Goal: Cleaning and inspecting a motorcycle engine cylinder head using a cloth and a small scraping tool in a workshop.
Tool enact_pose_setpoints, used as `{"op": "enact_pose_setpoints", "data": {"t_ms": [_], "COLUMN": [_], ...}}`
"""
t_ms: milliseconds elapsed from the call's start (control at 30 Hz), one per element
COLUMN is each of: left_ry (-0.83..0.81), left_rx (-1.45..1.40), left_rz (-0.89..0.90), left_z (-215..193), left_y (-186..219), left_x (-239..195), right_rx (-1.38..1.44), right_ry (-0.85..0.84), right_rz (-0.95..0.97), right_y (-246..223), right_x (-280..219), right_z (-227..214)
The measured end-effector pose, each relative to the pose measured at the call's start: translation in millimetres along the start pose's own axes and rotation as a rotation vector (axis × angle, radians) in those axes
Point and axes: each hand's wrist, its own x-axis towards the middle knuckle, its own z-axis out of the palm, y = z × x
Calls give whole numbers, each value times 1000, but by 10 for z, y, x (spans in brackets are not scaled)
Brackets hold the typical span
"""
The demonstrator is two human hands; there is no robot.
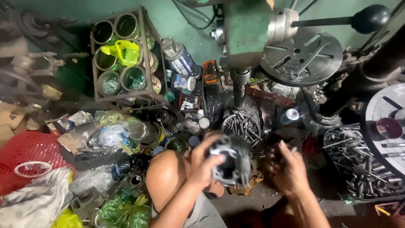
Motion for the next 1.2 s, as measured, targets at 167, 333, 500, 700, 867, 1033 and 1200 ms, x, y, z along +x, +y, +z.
{"op": "enact_pose_setpoints", "data": {"t_ms": [167, 333, 500, 700, 867, 1033, 1200], "left_ry": [-215, -198, -49, 368, 575, 564, 468], "left_rx": [463, 440, 594, 595, 549, 520, 605], "left_rz": [268, 169, -8, -76, 11, 9, -6], "left_z": [100, 169, 68, -98, -297, -318, -341], "left_y": [14, 82, 24, 130, 16, 32, -94], "left_x": [-51, -81, -119, -111, -85, -80, -71], "right_rx": [-1345, -1720, -1302, -1030, -1120, -984, -1132], "right_ry": [187, -89, 221, 552, 936, 935, 825], "right_rz": [-178, -443, -568, -638, -38, 53, 112], "right_y": [-342, -128, -234, 102, 1096, 1467, 1381], "right_x": [-252, -50, 75, 726, 1442, 1863, 1557], "right_z": [895, 633, 584, -184, -1960, -2130, -1980]}}
